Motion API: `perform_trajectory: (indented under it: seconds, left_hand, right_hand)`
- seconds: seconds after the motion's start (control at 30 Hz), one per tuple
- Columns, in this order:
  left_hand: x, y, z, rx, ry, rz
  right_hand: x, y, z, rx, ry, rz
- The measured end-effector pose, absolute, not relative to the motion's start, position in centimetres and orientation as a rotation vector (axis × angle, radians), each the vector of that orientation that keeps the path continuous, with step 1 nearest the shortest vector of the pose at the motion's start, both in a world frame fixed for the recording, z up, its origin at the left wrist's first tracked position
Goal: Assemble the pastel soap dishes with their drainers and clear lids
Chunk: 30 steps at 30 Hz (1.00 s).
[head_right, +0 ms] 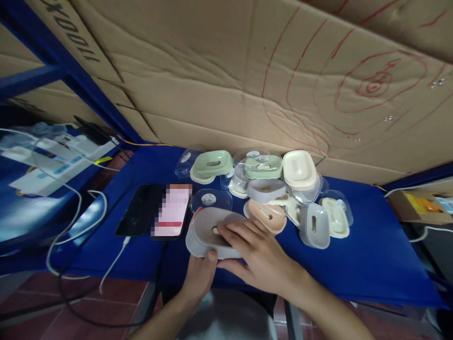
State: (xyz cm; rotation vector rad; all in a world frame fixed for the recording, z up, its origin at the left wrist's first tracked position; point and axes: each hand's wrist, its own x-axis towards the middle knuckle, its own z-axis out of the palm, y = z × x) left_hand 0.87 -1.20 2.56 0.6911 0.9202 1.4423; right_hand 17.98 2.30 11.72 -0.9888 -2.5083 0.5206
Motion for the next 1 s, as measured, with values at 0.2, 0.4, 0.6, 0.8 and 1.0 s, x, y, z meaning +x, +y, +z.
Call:
perform_trajectory:
  seconds: [0.2, 0.4, 0.6, 0.8, 1.0]
  left_hand:
    - [0.2, -1.0, 3.1, 0.705, 0.904, 1.457]
    - [-1.2, -1.5, 3.2, 0.774, 0.76, 1.531]
    - [-1.4, -1.6, 3.6, 0.777, 0.869, 1.517]
    - [-1.7, -1.7, 4.1, 0.827, 0.845, 1.549]
    - [-3.7, -2.6, 4.5, 0.793, 1.038, 1.593]
  right_hand:
    - [17.9, 3.1, 13.7, -0.979, -2.285, 0.899]
    - [16.4, 3.2, 13.6, -0.923, -2.333, 1.049]
    - [17.0, 5.9, 14.5, -0.944, -2.21, 0.846]
    - [16.4, 15.3, 14.2, -1.284, -2.417, -0.114]
    - [14.2, 19.5, 12.7, -1.304, -2.536, -0.157]
